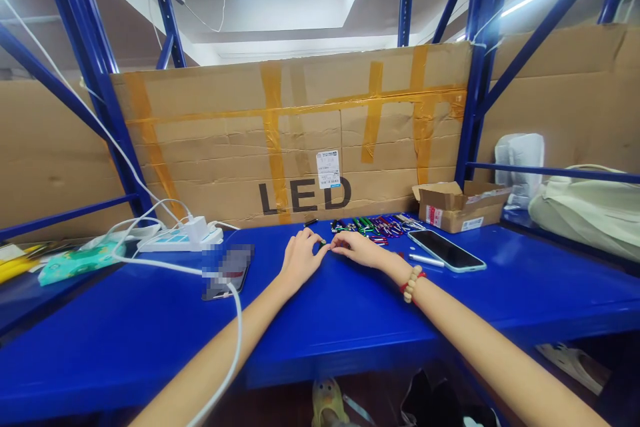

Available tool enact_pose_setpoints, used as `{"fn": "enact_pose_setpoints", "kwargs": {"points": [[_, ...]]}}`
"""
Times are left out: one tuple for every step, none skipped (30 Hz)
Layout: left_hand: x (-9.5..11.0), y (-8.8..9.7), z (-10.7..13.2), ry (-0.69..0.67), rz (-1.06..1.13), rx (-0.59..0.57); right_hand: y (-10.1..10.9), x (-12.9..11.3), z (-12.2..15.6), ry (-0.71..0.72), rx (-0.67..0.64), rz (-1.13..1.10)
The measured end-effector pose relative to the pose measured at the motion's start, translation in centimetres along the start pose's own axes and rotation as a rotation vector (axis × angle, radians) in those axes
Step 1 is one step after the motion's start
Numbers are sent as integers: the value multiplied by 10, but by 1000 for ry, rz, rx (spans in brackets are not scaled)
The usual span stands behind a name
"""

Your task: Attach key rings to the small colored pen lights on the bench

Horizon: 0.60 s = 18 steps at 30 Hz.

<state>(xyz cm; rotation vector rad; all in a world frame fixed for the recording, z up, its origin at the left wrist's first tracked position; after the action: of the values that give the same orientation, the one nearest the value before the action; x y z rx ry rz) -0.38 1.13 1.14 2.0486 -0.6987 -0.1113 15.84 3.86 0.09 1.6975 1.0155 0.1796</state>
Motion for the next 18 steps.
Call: {"fn": "enact_pose_setpoints", "kwargs": {"points": [[0,1,0,11,-1,4,0,0,1,-4,-5,-10],[-1,2,0,24,-5,9,0,0,1,-4,-4,-12],[-2,3,0,37,-10,14,0,1,1,0,0,-8],[-3,3,0,48,-17,20,0,1,2,7,4,-1],[-4,4,0,58,-24,23,0,1,2,13,3,6],[-5,4,0,64,-31,26,0,1,2,16,-3,10],[-6,4,0,69,-37,28,0,1,2,16,-15,11],[-7,4,0,72,-43,30,0,1,2,11,-27,12],[-8,4,-1,74,-48,33,0,1,2,5,-40,15],[-9,4,-1,75,-53,35,1,1,2,0,-53,19],[-10,4,-1,75,-57,37,1,1,2,-4,-63,25],[-11,3,-1,74,-60,39,1,0,2,-6,-71,31],[-11,3,-1,71,-64,39,1,0,2,-8,-75,39],[-11,2,-1,69,-68,39,2,-1,2,-7,-77,49],[-11,2,-2,68,-71,38,2,-1,2,-3,-77,60],[-10,2,-2,65,-73,38,1,-1,2,3,-76,71],[-10,2,-2,61,-73,38,1,0,2,11,-76,80],[-9,2,-2,57,-73,38,1,0,1,22,-79,84]]}}
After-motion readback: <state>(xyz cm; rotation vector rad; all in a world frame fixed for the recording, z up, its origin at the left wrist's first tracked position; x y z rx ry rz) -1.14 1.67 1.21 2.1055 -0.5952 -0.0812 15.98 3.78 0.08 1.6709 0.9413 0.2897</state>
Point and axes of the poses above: each hand's wrist, its own z-axis away from the middle knuckle, its own y-axis out of the back of the hand, x = y × z, the point moved 2 cm from there along -z, towards the middle knuckle, and after that the axes turned 3 degrees about -x, right-handed, at the moved point
